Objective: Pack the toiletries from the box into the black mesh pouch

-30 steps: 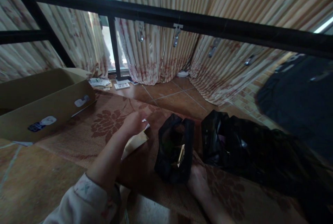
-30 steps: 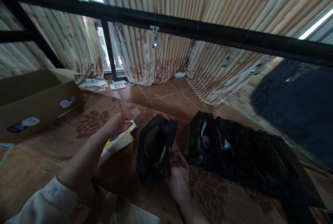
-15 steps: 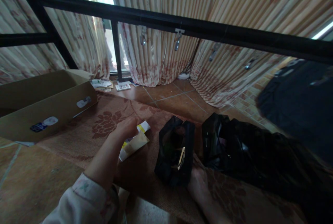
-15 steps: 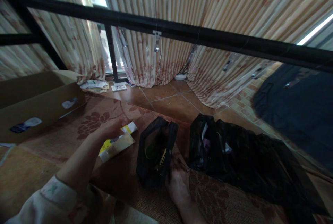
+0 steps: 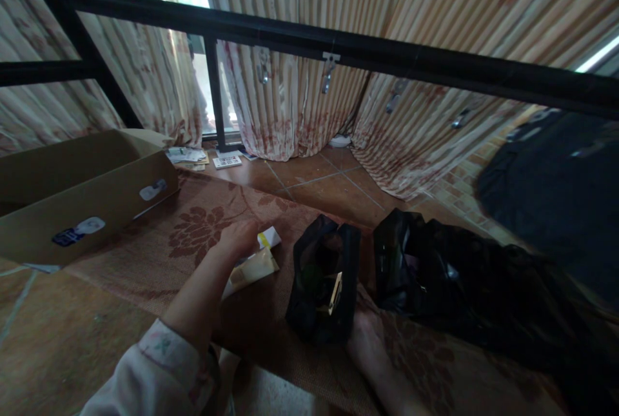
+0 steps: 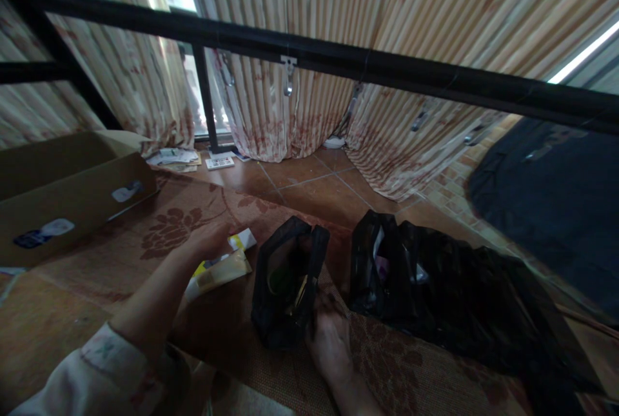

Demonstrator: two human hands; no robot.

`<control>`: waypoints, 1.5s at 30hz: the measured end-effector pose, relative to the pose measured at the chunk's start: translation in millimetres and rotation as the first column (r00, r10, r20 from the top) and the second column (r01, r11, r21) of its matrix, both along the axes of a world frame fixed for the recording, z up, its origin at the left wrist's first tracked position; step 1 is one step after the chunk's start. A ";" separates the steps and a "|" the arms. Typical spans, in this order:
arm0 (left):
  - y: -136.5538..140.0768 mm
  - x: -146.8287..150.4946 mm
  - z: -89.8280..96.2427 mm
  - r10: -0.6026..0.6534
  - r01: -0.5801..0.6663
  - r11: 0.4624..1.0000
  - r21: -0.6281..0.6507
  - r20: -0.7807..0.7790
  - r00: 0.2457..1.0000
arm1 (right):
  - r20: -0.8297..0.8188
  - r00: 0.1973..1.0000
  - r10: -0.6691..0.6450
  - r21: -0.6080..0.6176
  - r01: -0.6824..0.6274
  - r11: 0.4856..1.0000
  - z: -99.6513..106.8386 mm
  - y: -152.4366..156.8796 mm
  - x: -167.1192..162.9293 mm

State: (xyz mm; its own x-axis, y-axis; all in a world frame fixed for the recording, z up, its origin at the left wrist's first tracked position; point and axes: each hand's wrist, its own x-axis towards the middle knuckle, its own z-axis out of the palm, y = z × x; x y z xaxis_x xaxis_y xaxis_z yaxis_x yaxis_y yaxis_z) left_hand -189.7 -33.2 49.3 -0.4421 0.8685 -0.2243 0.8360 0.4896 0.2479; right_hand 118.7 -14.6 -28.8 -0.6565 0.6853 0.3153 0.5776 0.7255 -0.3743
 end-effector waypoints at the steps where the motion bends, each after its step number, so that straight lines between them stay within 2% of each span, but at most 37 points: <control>1: -0.1 0.5 0.7 -0.008 0.008 1.000 -0.022 -0.016 1.000 | -0.002 1.000 0.006 0.001 -0.006 1.000 -0.1 0.1 0.0; 4: 0.8 2.1 2.7 -0.035 0.030 0.994 -0.101 -0.053 0.998 | 0.010 1.000 0.012 0.020 -0.012 1.000 0.3 0.5 -0.2; 12: 9.0 5.7 -3.2 -0.022 0.010 0.991 -0.133 -0.094 0.995 | 0.031 1.000 -0.002 0.028 0.002 1.000 -2.4 0.5 1.4; 18: 9.6 7.3 -1.7 -0.015 0.011 0.999 -0.045 -0.074 0.997 | 0.014 1.000 -0.001 0.017 0.000 1.000 -5.0 0.9 1.9; 23: 11.4 5.9 0.1 -0.017 0.022 0.996 0.086 -0.055 0.998 | 0.018 1.000 0.008 0.045 -0.009 0.999 -5.0 1.4 1.8; 26: 12.2 5.6 1.9 -0.029 0.039 0.981 0.189 -0.055 0.998 | 0.033 0.999 0.002 0.057 -0.004 0.998 -5.9 1.3 2.0; 30: 12.6 6.2 4.8 -0.041 0.048 0.948 0.315 -0.028 0.999 | 0.054 0.999 -0.007 0.013 0.006 1.000 -4.8 1.0 1.4; 37: 12.9 9.8 11.3 -0.014 -0.038 0.899 0.436 0.117 0.993 | 0.031 0.999 -0.009 0.020 0.008 1.000 -5.0 1.5 1.7; 41: 14.8 9.6 7.6 -0.038 -0.084 0.861 0.501 0.228 0.973 | 0.047 0.999 0.016 0.019 -0.017 1.000 -10.7 3.1 3.7; 43: 16.4 9.2 4.3 -0.052 -0.178 0.830 0.529 0.390 0.919 | 0.052 0.998 0.025 0.028 -0.026 0.999 -11.5 4.2 3.7; 45: 18.0 9.5 3.1 -0.071 -0.325 0.786 0.526 0.599 0.798 | 0.040 0.999 0.017 0.038 -0.019 0.999 -10.6 4.8 3.0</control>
